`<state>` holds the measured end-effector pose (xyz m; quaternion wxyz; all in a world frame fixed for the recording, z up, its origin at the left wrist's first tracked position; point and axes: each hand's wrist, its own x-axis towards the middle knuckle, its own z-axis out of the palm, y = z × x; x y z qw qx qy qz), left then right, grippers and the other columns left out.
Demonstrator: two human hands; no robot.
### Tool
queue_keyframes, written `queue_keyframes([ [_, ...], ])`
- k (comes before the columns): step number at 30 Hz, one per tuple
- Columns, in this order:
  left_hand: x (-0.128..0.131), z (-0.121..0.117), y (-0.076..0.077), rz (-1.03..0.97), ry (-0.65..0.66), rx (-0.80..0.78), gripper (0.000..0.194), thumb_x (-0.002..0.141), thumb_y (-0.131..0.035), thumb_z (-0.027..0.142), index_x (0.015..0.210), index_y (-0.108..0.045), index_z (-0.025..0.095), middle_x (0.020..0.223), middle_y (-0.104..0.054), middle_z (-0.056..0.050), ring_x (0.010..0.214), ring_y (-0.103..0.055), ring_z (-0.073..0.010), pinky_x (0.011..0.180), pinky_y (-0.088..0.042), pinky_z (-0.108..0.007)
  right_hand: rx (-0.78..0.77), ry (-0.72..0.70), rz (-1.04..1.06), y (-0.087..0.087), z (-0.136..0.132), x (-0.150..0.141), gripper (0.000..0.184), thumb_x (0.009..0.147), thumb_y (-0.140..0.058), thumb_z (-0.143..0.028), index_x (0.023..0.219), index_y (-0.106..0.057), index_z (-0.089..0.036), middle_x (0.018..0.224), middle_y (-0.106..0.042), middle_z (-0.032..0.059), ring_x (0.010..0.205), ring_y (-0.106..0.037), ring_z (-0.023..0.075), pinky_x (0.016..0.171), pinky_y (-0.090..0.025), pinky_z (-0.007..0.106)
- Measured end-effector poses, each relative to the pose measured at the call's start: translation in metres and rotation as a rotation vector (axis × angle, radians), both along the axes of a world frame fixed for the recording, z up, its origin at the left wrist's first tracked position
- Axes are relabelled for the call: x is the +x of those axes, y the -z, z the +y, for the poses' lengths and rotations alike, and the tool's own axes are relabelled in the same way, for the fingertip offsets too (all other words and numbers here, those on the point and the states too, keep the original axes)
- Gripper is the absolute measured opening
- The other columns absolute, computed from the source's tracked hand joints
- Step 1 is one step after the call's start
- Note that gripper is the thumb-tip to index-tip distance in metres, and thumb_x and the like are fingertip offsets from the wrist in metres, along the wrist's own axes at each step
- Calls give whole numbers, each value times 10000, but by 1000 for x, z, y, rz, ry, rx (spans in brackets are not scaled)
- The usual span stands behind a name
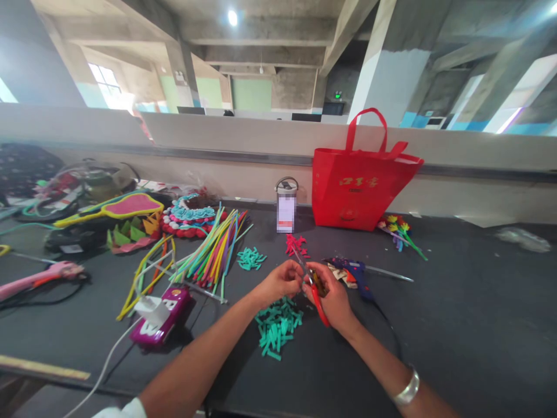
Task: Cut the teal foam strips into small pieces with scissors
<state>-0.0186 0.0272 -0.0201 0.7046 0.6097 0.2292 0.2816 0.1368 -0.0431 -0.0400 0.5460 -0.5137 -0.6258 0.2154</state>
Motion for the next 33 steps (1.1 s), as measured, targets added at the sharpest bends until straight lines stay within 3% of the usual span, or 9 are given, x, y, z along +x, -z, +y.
queue_keyframes([
  [5, 1, 2, 6, -28, 1, -15, 340, 669, -681, 194, 945, -485, 161, 672, -525, 62, 501, -418, -45, 464, -305, -181, -26, -26, -33, 1, 1, 1, 416, 764, -624, -213, 1171, -545, -242, 1022, -670, 33, 864, -657, 174, 797, -529, 306],
  [13, -4, 2, 2, 43, 16, -2, 335, 731, -700, 406, 883, -571, 137, 683, -583, 14, 547, -502, -74, 508, -372, -198, -79, -95, 38, 2, 3, 4, 482, 751, -610, -189, 1219, -511, -247, 978, -680, 25, 831, -668, 163, 760, -541, 291],
  [24, -16, 11, -7, 22, 138, -38, 351, 681, -758, 315, 944, -615, 132, 656, -586, 16, 524, -480, -67, 492, -361, -195, 18, 66, 34, -1, 7, 18, 399, 768, -602, -230, 1161, -542, -211, 836, -672, 16, 699, -642, 141, 656, -534, 262],
  [29, -16, 3, -13, 108, 324, 139, 373, 645, -791, 328, 939, -663, 139, 854, -656, -48, 773, -579, -134, 721, -450, -267, 69, 120, 147, 3, 14, 23, 388, 774, -624, -286, 1142, -533, -201, 846, -670, 24, 731, -653, 157, 718, -553, 326],
  [33, -14, 2, -15, 158, 253, 306, 279, 696, -743, 364, 858, -687, 145, 867, -634, -36, 794, -557, -134, 749, -434, -259, 56, 90, 154, 2, 14, 22, 385, 773, -628, -270, 1140, -529, -203, 846, -667, 19, 727, -651, 148, 734, -557, 329],
])
